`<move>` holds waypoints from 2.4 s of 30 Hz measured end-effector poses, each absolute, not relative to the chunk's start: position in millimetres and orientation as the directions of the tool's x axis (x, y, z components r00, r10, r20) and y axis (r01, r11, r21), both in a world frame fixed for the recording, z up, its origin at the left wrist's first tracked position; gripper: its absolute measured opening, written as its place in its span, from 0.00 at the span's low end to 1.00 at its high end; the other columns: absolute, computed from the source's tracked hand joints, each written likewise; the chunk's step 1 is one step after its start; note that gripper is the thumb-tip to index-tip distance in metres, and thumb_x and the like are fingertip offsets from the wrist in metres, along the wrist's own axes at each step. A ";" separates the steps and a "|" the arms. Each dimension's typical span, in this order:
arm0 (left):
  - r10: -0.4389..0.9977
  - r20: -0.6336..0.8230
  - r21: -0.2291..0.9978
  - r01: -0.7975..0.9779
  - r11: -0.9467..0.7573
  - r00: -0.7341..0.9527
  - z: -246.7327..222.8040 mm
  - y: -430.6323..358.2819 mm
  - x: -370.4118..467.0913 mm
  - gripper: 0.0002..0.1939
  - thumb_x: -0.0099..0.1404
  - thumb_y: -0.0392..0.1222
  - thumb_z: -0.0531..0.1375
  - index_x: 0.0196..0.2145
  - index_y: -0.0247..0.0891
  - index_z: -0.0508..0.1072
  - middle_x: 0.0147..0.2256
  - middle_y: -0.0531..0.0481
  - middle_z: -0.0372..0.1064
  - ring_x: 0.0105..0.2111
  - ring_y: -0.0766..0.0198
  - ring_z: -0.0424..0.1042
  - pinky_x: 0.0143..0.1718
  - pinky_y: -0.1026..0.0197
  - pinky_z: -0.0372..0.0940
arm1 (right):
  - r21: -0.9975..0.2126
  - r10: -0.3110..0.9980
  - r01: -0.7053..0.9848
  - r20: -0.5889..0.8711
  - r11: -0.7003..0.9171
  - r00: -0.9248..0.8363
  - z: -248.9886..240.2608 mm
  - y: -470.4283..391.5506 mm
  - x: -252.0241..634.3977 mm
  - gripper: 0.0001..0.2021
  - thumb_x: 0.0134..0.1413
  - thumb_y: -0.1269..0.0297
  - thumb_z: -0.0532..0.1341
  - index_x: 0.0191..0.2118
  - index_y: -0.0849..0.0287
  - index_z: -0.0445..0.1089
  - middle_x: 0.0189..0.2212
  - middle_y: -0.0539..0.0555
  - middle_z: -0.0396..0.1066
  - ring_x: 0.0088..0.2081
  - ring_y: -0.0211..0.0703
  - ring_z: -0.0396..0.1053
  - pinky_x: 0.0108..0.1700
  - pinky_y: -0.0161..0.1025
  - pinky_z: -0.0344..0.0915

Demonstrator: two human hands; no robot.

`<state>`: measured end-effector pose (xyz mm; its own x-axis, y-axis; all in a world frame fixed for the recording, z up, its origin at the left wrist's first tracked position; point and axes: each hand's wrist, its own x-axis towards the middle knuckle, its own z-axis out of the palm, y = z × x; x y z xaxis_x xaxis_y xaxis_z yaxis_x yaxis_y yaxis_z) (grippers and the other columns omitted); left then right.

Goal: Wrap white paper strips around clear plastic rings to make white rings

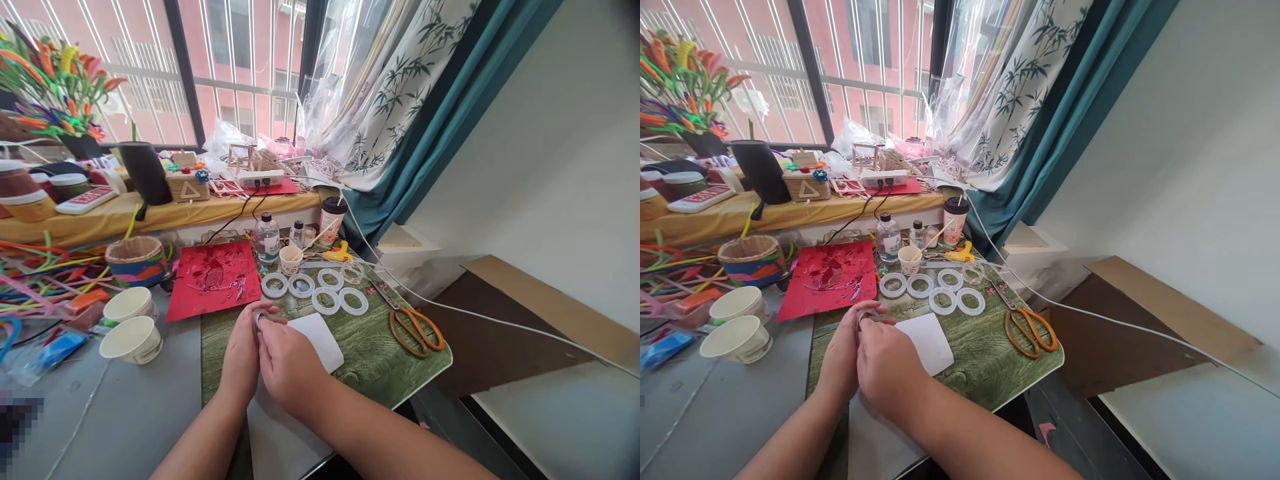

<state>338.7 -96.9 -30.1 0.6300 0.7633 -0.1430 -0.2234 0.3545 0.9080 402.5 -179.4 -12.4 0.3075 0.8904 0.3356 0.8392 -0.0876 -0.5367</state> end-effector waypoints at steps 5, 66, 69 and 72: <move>0.729 -0.187 0.895 -0.191 0.403 0.659 -32.3 -92.6 338.4 0.19 0.68 0.57 0.55 0.44 0.40 0.74 0.44 0.45 0.74 0.40 0.54 0.78 0.40 0.55 0.71 | -0.244 0.946 0.963 0.321 0.118 -0.034 -17.2 -196.5 411.7 0.23 0.62 0.73 0.51 0.60 0.76 0.64 0.40 0.68 0.76 0.38 0.55 0.72 0.39 0.48 0.70; 0.728 -0.212 0.720 -0.399 0.567 0.652 -20.1 -97.0 339.2 0.20 0.70 0.58 0.54 0.43 0.39 0.76 0.47 0.43 0.79 0.51 0.50 0.77 0.56 0.48 0.68 | -0.841 0.772 0.518 0.223 -0.157 0.595 -11.2 -178.7 408.6 0.06 0.64 0.68 0.58 0.38 0.58 0.73 0.30 0.52 0.77 0.29 0.41 0.72 0.31 0.36 0.60; 0.732 -0.233 0.732 -0.381 0.565 0.640 -22.4 -96.1 339.7 0.25 0.70 0.62 0.53 0.45 0.39 0.77 0.51 0.42 0.77 0.51 0.49 0.77 0.56 0.46 0.67 | -0.820 0.792 0.552 0.233 -0.153 0.564 -13.7 -176.1 404.9 0.09 0.65 0.71 0.56 0.41 0.58 0.74 0.33 0.54 0.78 0.32 0.43 0.74 0.32 0.37 0.61; 0.706 -0.220 0.734 -0.363 0.574 0.673 -24.1 -96.6 338.6 0.26 0.69 0.61 0.53 0.49 0.38 0.77 0.53 0.40 0.76 0.52 0.46 0.76 0.56 0.44 0.67 | -0.835 0.795 0.539 0.253 -0.109 0.552 -13.6 -175.2 403.1 0.12 0.66 0.72 0.54 0.48 0.57 0.73 0.40 0.56 0.80 0.38 0.45 0.76 0.37 0.37 0.64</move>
<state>338.6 -96.6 -24.1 0.6735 0.7058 -0.2196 -0.3629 0.5745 0.7337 403.1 -175.2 -13.6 0.5521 0.7946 0.2526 0.5391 -0.1091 -0.8351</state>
